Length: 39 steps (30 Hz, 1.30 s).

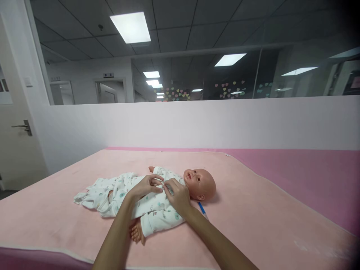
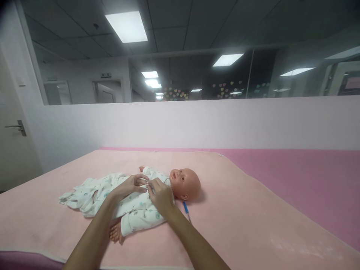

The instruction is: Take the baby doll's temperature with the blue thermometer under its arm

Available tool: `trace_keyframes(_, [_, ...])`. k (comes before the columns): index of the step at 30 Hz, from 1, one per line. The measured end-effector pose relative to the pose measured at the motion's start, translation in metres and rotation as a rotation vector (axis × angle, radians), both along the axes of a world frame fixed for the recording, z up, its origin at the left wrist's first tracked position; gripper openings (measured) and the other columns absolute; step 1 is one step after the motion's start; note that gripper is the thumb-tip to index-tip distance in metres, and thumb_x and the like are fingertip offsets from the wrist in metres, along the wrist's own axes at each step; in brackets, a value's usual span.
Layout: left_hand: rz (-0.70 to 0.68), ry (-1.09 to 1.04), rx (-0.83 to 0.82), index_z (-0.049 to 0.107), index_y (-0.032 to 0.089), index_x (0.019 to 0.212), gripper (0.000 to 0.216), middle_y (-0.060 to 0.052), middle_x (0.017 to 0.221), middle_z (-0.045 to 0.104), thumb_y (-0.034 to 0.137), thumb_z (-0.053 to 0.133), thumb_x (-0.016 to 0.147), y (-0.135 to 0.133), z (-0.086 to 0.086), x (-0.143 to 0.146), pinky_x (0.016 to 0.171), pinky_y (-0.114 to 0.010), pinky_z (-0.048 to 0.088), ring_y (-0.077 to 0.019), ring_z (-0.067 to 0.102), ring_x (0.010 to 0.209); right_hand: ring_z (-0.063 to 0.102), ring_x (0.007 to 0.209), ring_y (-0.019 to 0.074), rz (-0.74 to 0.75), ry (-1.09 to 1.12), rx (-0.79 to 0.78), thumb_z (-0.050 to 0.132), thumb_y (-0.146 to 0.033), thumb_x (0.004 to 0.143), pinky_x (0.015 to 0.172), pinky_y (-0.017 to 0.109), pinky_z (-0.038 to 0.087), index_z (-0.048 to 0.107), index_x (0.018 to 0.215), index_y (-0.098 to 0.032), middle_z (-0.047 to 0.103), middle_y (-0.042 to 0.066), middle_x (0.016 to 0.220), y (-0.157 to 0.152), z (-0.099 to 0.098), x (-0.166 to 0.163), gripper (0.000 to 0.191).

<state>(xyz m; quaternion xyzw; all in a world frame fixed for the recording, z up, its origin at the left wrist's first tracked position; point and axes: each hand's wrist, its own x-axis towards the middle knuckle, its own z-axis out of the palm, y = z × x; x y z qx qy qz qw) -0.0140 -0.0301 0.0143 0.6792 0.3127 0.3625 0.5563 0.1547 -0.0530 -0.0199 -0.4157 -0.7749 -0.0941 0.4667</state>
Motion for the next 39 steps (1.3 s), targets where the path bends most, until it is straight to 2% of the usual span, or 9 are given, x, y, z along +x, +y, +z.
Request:
trace_keyframes(7, [0.041, -0.020, -0.008, 0.056, 0.016, 0.098, 0.047, 0.002, 0.066, 0.057, 0.016, 0.075, 0.054, 0.001, -0.002, 0.001, 0.061, -0.021, 0.042, -0.0086, 0.051, 0.060, 0.055, 0.066, 0.0096, -0.014, -0.016, -0.007, 0.044, -0.026, 0.084, 0.059, 0.020, 0.033, 0.057, 0.081, -0.021, 0.062, 0.000, 0.077, 0.001, 0.000, -0.001, 0.014])
trace_keyframes(16, [0.055, -0.032, -0.017, 0.054, 0.015, 0.082, 0.040, 0.005, 0.058, 0.054, 0.014, 0.077, 0.049, 0.001, -0.002, 0.002, 0.058, -0.020, 0.041, -0.0081, 0.050, 0.055, 0.054, 0.065, 0.0095, -0.008, -0.022, -0.014, 0.043, -0.025, 0.085, 0.059, 0.020, 0.032, 0.057, 0.079, -0.021, 0.062, -0.001, 0.076, 0.003, -0.001, -0.001, 0.015])
trace_keyframes(21, [0.043, -0.018, 0.004, 0.054, 0.015, 0.080, 0.033, 0.002, 0.065, 0.056, 0.016, 0.074, 0.053, -0.003, 0.002, 0.003, 0.057, -0.020, 0.040, -0.0090, 0.051, 0.060, 0.054, 0.065, 0.0096, -0.002, -0.010, -0.015, 0.043, -0.024, 0.084, 0.059, 0.020, 0.032, 0.057, 0.079, -0.021, 0.062, 0.000, 0.075, 0.002, 0.000, -0.001, 0.016])
trace_keyframes(29, [-0.036, -0.027, -0.001, 0.059, 0.016, 0.089, 0.031, 0.000, 0.075, 0.054, 0.011, 0.067, 0.059, -0.007, 0.007, 0.002, 0.067, -0.023, 0.039, -0.0117, 0.050, 0.072, 0.053, 0.067, 0.0106, 0.054, 0.020, 0.000, 0.046, -0.022, 0.080, 0.060, 0.021, 0.034, 0.056, 0.080, -0.020, 0.060, 0.001, 0.077, -0.003, 0.002, 0.000, 0.010])
trace_keyframes(33, [-0.011, -0.034, -0.004, 0.060, 0.016, 0.085, 0.022, -0.001, 0.073, 0.056, 0.014, 0.062, 0.064, -0.004, 0.004, 0.002, 0.071, -0.024, 0.038, -0.0127, 0.052, 0.074, 0.054, 0.069, 0.0117, 0.065, 0.010, 0.000, 0.048, -0.023, 0.078, 0.062, 0.021, 0.036, 0.056, 0.080, -0.020, 0.060, 0.001, 0.077, -0.004, 0.003, 0.001, 0.008])
trace_keyframes(39, [0.033, -0.044, -0.027, 0.057, 0.015, 0.075, 0.013, 0.001, 0.069, 0.055, 0.017, 0.063, 0.064, 0.000, -0.001, 0.005, 0.065, -0.021, 0.036, -0.0113, 0.051, 0.070, 0.054, 0.072, 0.0127, 0.093, -0.003, -0.040, 0.049, -0.021, 0.077, 0.064, 0.022, 0.036, 0.056, 0.087, -0.022, 0.061, 0.001, 0.082, -0.005, 0.005, 0.001, 0.012])
